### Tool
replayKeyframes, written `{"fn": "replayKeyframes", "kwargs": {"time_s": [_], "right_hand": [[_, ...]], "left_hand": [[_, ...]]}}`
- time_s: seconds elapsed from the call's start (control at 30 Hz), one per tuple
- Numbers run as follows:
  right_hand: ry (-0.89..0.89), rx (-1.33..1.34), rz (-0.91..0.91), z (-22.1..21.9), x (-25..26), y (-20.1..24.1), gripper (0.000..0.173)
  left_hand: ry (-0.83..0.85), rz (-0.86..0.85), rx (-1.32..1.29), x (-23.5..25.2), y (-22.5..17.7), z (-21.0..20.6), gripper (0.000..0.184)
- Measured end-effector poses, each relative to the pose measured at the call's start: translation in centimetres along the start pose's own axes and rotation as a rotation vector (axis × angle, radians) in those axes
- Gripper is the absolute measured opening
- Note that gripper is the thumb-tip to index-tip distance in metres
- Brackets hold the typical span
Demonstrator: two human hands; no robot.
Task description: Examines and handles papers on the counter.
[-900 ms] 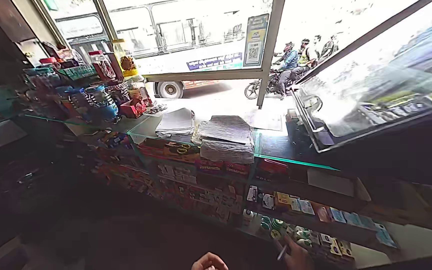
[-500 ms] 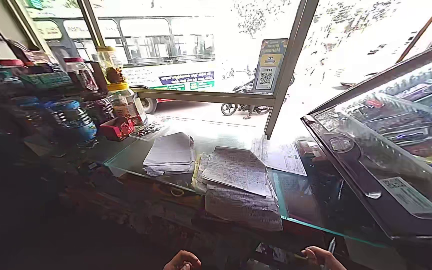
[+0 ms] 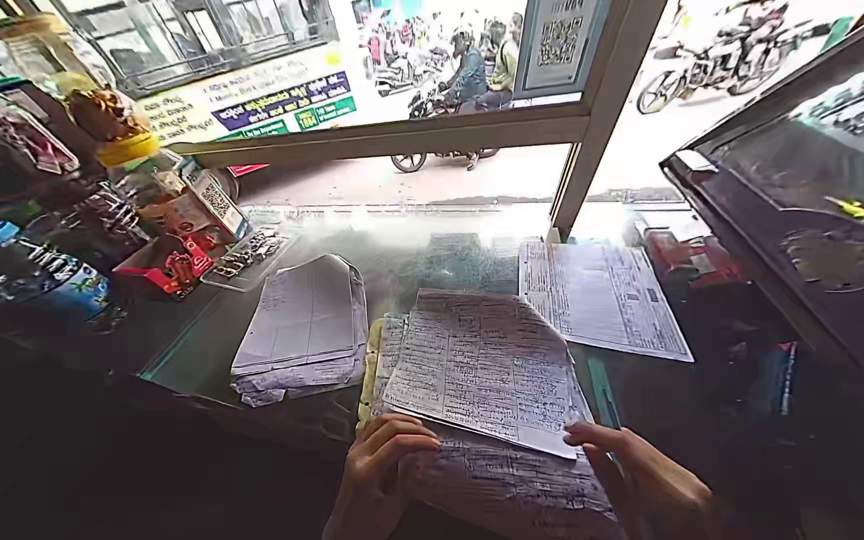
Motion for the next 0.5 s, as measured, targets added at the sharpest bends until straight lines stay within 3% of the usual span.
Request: {"fn": "replayKeyframes", "kwargs": {"time_s": [0.13, 0.3, 0.5], "right_hand": [[0.047, -0.031, -0.056, -1.8, -0.7, 0.5, 0.019], [0.095, -0.211, -0.11, 0.9, 1.0, -3.7, 0.027], [0.169, -0.407, -0.103, 2.8, 5.9, -9.5, 0.038]], "left_hand": [[0.166, -0.021, 0.083, 3.0, 1.0, -3.0, 0.03], [0.316, -0.029, 0.214, 4.8, 2.6, -5.0, 0.022], [0.245, 0.037, 0.205, 6.2, 4.9, -2.6, 0.035]]}}
Point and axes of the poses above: each hand's wrist, its own x-axis towards the middle knuckle, its own z-axis out of the back of the hand, y = z × x, the point moved 6 cm from there along x, towards the middle knuckle, and after that the axes turned 14 degrees about -x, right-handed, at the moved point
